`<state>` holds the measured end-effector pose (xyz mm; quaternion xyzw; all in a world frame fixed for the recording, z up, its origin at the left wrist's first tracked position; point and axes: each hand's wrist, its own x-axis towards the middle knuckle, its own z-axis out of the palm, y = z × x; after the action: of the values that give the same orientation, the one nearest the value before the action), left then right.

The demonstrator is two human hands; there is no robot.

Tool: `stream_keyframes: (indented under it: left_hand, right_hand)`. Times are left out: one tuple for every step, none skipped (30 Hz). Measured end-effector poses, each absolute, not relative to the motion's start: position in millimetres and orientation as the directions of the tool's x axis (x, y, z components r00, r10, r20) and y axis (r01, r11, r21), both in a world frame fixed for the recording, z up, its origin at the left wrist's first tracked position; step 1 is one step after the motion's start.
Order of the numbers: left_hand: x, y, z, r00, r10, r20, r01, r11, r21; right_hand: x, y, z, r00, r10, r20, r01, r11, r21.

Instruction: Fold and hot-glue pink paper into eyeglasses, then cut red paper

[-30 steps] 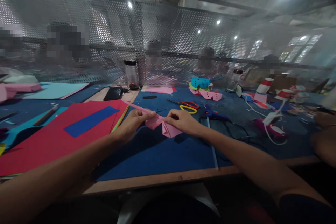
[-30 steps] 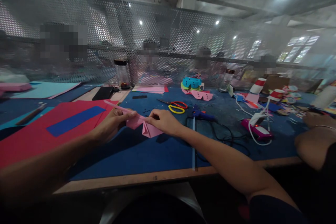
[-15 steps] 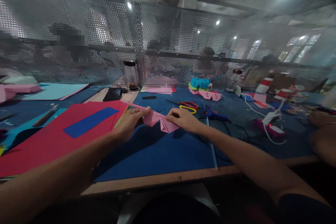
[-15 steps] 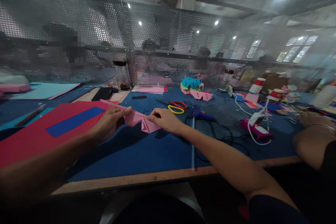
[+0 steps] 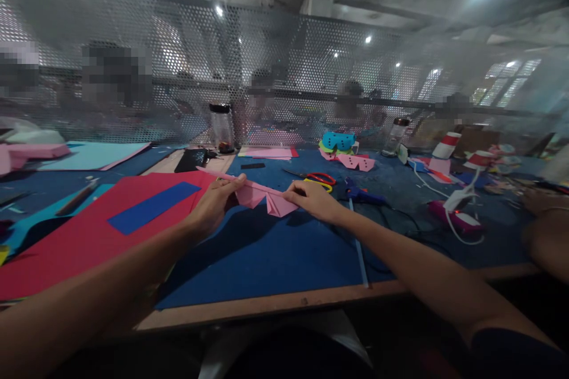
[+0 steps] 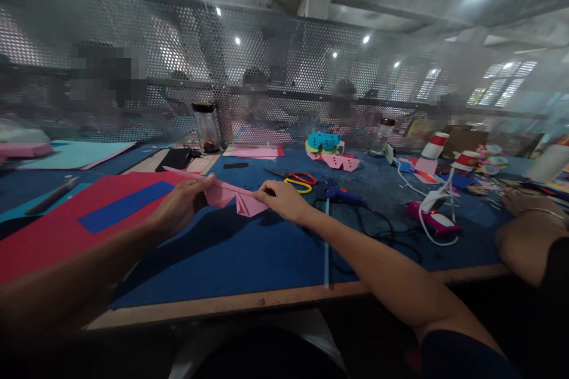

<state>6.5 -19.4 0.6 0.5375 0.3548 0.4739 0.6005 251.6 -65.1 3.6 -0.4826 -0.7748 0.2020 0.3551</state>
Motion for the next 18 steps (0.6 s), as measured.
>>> stream_keyframes:
  left_hand:
    - [6.2,-18.4,1.0,0.292,0.953,0.086,-0.188,-0.031,0.982]
    - [6.0,-17.7,1.2,0.29,0.953,0.085,-0.189,-0.03,0.982]
    - [6.0,-17.2,1.4,0.291,0.953,0.084,-0.189,-0.029,0.981]
    - [6.1,-16.9,1.5,0.291,0.953,0.083,-0.19,-0.027,0.981]
    - [6.3,-16.7,1.7,0.29,0.954,0.082,-0.192,-0.026,0.981]
    - [6.5,-16.8,1.9,0.29,0.954,0.08,-0.193,-0.023,0.981]
    - [6.6,-16.8,2.1,0.292,0.953,0.077,-0.194,-0.02,0.981]
    - [6.7,-16.9,2.5,0.291,0.954,0.076,-0.196,-0.019,0.98]
    - [6.6,-17.0,3.0,0.283,0.956,0.074,-0.198,-0.018,0.98]
    - [6.5,-17.1,3.7,0.27,0.96,0.071,-0.201,-0.016,0.979]
    - [6.2,-17.1,4.5,0.254,0.965,0.065,-0.205,-0.012,0.979]
    - [5.8,-17.1,5.4,0.235,0.97,0.058,-0.209,-0.008,0.978]
    - [5.3,-17.1,6.4,0.217,0.975,0.052,-0.211,-0.005,0.977]
    - [5.0,-17.1,7.2,0.202,0.978,0.045,-0.211,-0.001,0.977]
    - [4.7,-17.1,8.0,0.191,0.981,0.041,-0.211,0.0,0.978]
    - [4.5,-17.1,8.5,0.184,0.982,0.041,-0.212,-0.001,0.977]
    - [4.4,-17.1,8.8,0.181,0.982,0.046,-0.215,-0.006,0.976]
    - [4.4,-17.1,8.9,0.183,0.982,0.053,-0.22,-0.012,0.975]
  right_hand:
    - [252.0,-64.8,3.6,-0.279,0.892,0.356,0.609,0.451,-0.652]
    - [252.4,-64.5,3.4,-0.271,0.893,0.359,0.623,0.447,-0.642]
    - [253.0,-64.1,3.1,-0.258,0.895,0.363,0.64,0.44,-0.63]
    - [253.6,-63.6,2.6,-0.244,0.898,0.366,0.657,0.43,-0.619]
    - [254.3,-63.1,2.1,-0.228,0.901,0.368,0.671,0.42,-0.611]
    - [255.0,-62.7,1.6,-0.216,0.904,0.369,0.682,0.41,-0.605]
    - [255.5,-62.3,1.2,-0.208,0.906,0.37,0.688,0.404,-0.603]
    - [256.0,-62.0,0.9,-0.205,0.906,0.37,0.688,0.403,-0.604]
    - [256.3,-61.8,0.8,-0.208,0.905,0.37,0.681,0.406,-0.609]
    - [256.4,-61.6,0.8,-0.217,0.905,0.367,0.669,0.412,-0.619]
    - [256.4,-61.5,0.9,-0.228,0.904,0.362,0.653,0.417,-0.632]
    - [256.3,-61.4,1.0,-0.237,0.904,0.356,0.636,0.421,-0.646]
    - [256.2,-61.2,1.1,-0.242,0.905,0.349,0.624,0.421,-0.658]
    - [256.0,-61.1,1.2,-0.241,0.907,0.344,0.618,0.417,-0.666]
    - [255.9,-60.9,1.2,-0.234,0.91,0.342,0.619,0.41,-0.669]
    - [255.9,-60.8,1.2,-0.221,0.913,0.343,0.625,0.403,-0.669]
    - [256.0,-60.7,1.2,-0.207,0.915,0.346,0.63,0.396,-0.668]
    - [256.2,-60.5,1.2,-0.195,0.916,0.35,0.634,0.39,-0.667]
